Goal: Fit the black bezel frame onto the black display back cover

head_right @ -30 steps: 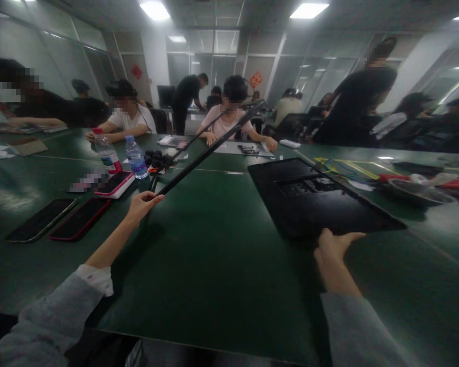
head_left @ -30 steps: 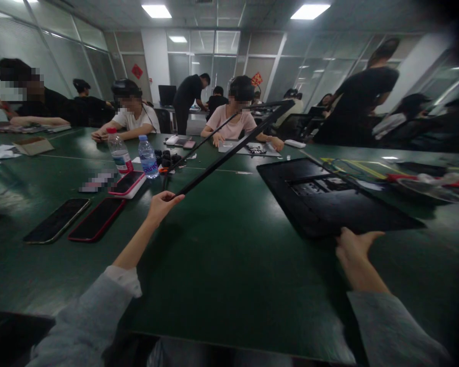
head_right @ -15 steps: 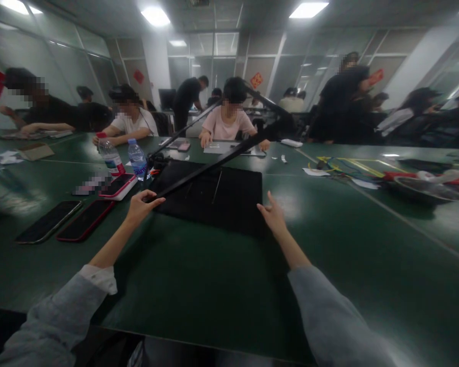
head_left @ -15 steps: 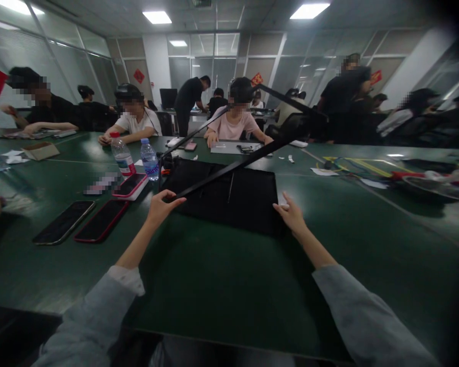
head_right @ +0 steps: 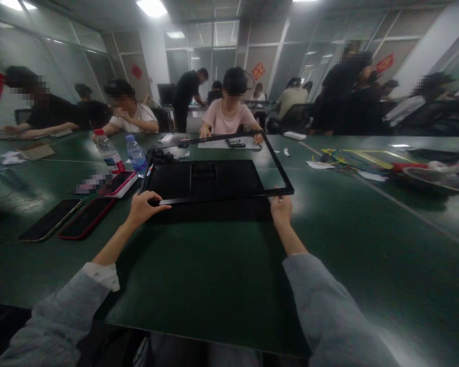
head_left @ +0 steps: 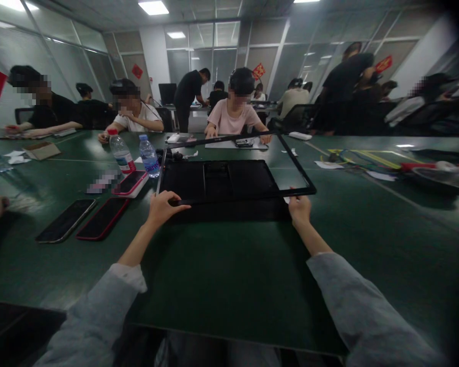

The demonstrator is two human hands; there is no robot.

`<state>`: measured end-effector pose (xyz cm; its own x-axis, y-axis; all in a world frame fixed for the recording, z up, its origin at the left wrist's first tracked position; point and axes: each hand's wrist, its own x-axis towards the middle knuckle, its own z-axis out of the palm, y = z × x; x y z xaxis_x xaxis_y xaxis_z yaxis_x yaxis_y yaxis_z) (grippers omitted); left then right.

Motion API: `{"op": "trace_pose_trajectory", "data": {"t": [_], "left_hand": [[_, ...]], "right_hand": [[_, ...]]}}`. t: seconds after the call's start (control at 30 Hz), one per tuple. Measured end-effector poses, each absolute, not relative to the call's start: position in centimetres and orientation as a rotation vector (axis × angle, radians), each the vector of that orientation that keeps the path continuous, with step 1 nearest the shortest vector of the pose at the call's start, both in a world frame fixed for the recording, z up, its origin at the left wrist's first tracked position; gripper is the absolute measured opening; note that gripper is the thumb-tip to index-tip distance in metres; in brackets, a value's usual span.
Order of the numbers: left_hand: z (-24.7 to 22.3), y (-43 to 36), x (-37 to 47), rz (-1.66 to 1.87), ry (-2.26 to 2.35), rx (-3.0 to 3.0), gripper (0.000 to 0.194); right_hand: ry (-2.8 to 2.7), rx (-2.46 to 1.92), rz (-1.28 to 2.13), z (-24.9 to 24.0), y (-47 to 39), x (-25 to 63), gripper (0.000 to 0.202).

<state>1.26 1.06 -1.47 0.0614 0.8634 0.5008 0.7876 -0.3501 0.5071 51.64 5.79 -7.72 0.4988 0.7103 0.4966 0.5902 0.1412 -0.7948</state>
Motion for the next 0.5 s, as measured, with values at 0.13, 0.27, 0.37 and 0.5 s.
{"op": "trace_pose_trajectory", "data": {"t": [0.13, 0.27, 0.37, 0.5], "left_hand": [[-1.8, 1.1, 1.2, 1.081, 1.732, 2.311, 0.039], [-1.6, 0.9, 1.1, 1.044, 1.687, 2.385, 0.038], [-1.4, 0.7, 1.1, 1.018, 1.673, 2.412, 0.037], [-1.1, 0.6, 1.0, 1.006, 1.680, 2.429, 0.037]], "right_hand": [[-0.890, -1.370, 0.314, -6.8, 4.5, 53.1, 0.045], [-0.879, -1.307, 0.549, -5.7, 3.8, 53.7, 0.054], [-1.111, -1.386, 0.459, -5.6, 4.1, 53.3, 0.062], [-1.420, -1.421, 0.224, -6.3, 4.5, 52.7, 0.071]]}}
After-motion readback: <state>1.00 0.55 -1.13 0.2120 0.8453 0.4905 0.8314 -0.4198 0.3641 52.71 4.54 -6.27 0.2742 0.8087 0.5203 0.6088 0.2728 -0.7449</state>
